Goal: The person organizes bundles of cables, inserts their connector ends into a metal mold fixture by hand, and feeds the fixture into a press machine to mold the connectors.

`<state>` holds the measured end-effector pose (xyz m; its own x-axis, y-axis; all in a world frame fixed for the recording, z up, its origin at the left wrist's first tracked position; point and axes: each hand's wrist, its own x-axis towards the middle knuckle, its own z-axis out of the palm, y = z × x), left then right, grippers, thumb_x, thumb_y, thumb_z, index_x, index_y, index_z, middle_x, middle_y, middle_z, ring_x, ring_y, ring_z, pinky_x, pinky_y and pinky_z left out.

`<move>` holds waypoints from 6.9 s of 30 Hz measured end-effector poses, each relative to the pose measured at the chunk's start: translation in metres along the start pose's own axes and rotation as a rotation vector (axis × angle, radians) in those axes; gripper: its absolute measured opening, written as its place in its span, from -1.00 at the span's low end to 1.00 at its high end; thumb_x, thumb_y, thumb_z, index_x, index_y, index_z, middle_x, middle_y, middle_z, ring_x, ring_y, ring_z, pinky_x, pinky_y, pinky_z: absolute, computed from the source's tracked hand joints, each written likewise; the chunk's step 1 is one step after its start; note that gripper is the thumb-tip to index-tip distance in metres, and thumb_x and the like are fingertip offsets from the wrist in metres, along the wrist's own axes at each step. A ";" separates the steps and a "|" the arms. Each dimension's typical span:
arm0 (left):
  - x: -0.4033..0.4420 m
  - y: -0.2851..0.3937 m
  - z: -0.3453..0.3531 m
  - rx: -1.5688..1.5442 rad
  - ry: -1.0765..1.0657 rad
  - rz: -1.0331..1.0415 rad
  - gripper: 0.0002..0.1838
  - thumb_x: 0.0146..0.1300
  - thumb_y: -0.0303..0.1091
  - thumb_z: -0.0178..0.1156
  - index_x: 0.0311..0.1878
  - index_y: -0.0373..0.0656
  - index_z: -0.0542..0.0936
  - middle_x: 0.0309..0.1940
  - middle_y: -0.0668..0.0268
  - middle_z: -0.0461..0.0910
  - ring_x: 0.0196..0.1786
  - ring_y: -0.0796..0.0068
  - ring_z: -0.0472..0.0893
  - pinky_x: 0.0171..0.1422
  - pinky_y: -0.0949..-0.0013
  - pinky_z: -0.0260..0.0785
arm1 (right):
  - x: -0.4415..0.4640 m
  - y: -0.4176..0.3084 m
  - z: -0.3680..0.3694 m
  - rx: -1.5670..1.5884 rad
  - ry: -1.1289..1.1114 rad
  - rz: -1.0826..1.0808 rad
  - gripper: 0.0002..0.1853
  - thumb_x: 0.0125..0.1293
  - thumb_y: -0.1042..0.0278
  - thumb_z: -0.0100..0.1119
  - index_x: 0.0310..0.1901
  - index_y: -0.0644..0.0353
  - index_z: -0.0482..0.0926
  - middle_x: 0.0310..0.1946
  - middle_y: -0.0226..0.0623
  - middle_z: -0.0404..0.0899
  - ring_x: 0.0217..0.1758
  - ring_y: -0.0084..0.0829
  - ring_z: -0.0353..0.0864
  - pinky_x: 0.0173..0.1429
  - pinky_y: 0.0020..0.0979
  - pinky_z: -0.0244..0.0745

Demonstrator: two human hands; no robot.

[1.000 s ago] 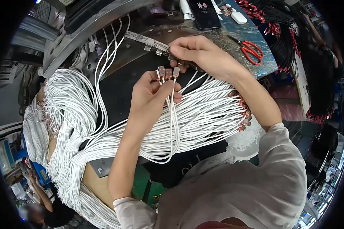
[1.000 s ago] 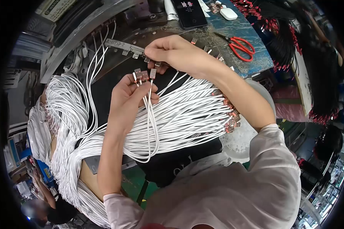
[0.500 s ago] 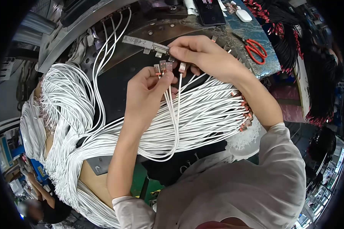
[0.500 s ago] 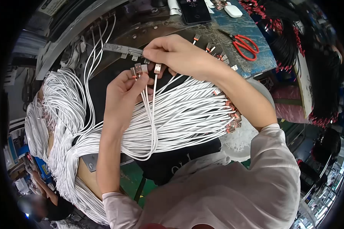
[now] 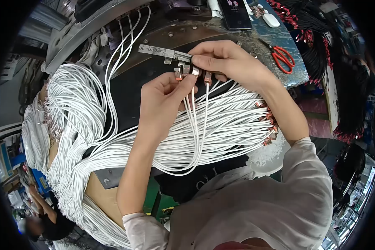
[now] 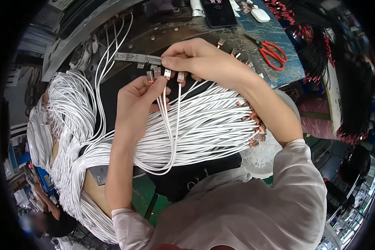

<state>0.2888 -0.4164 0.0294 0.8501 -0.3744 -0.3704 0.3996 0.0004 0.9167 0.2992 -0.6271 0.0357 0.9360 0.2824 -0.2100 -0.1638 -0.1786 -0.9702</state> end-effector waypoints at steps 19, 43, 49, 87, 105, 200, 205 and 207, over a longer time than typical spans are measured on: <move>-0.006 0.004 -0.002 -0.028 -0.075 -0.041 -0.54 0.60 -0.03 0.12 -0.13 -0.31 0.70 -0.36 0.37 0.58 -0.28 0.64 0.56 -0.46 0.52 0.53 | 0.001 0.003 -0.014 -0.076 -0.010 -0.051 -0.65 0.27 0.47 0.49 0.07 0.31 0.69 -0.32 -0.41 0.75 -0.38 -0.72 0.60 -0.35 -0.63 0.44; 0.121 0.031 -0.052 1.594 0.611 0.983 -0.72 0.33 -0.24 0.32 0.01 -0.17 0.60 -0.21 0.09 0.67 -0.14 -0.04 0.70 -0.08 0.04 0.62 | 0.203 -0.004 -0.051 -1.027 0.637 -1.056 -0.78 0.26 0.37 0.33 -0.06 0.15 0.65 -0.16 -0.17 0.69 -0.10 -0.21 0.65 0.05 -0.17 0.56; 0.120 0.036 -0.051 1.271 0.489 1.031 -0.75 0.41 -0.20 0.23 -0.20 -0.22 0.67 -0.39 -0.02 0.71 -0.26 -0.09 0.71 -0.14 -0.01 0.57 | 0.185 -0.012 -0.053 -1.155 0.566 -0.955 -0.81 0.27 0.33 0.27 -0.11 0.16 0.65 -0.22 -0.10 0.68 -0.13 -0.06 0.65 0.00 -0.12 0.55; -0.013 0.004 0.033 1.287 0.163 0.811 -0.60 0.36 -0.08 0.33 -0.28 -0.32 0.63 -0.36 0.05 0.57 -0.25 0.03 0.59 -0.13 0.06 0.49 | 0.047 -0.022 -0.038 -0.553 -0.135 -0.096 -0.65 0.55 0.42 0.08 0.26 0.37 0.54 -0.04 -0.23 0.68 0.03 -0.47 0.62 0.19 -0.39 0.50; 0.119 0.057 -0.048 1.406 0.328 0.700 -0.65 0.36 -0.09 0.20 -0.27 -0.23 0.69 -0.35 -0.03 0.72 -0.22 -0.08 0.73 -0.05 -0.03 0.58 | 0.205 -0.038 -0.059 0.036 -0.042 -1.148 -0.71 0.55 0.33 -0.10 0.22 0.10 0.42 -0.11 -0.32 0.53 -0.10 -0.45 0.57 -0.04 -0.42 0.55; -0.351 0.439 -0.522 1.677 1.711 1.154 -0.20 0.12 0.29 0.45 0.05 -0.38 0.69 -0.23 0.04 0.74 -0.22 0.29 0.71 -0.10 0.21 0.50 | 0.130 -0.021 0.240 -0.583 0.274 -0.641 -0.18 0.23 0.25 0.37 0.50 0.30 0.30 0.46 0.19 0.32 0.52 0.17 0.30 0.56 0.00 0.16; -0.220 0.245 -0.534 0.967 1.069 0.432 -0.10 0.07 -0.15 0.61 0.42 -0.31 0.42 0.21 -0.01 0.64 0.28 0.17 0.60 0.42 0.16 0.37 | 0.132 -0.019 0.242 -0.582 0.316 -0.648 -0.19 0.21 0.24 0.37 0.50 0.24 0.32 0.46 0.17 0.33 0.53 0.14 0.29 0.56 0.00 0.16; -0.175 0.152 -0.554 1.337 0.806 0.382 0.16 -0.16 -0.03 0.69 0.47 -0.34 0.31 0.42 -0.20 0.40 0.53 -0.05 0.35 0.59 0.10 0.20 | 0.133 -0.021 0.240 -0.575 0.312 -0.644 -0.21 0.22 0.25 0.36 0.49 0.23 0.34 0.44 0.16 0.35 0.51 0.14 0.31 0.56 0.01 0.17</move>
<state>0.3911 0.1626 0.1505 0.9480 0.0202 0.3177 -0.0724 -0.9582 0.2769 0.3524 -0.3596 -0.0012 0.8479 0.2381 0.4738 0.5210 -0.5399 -0.6611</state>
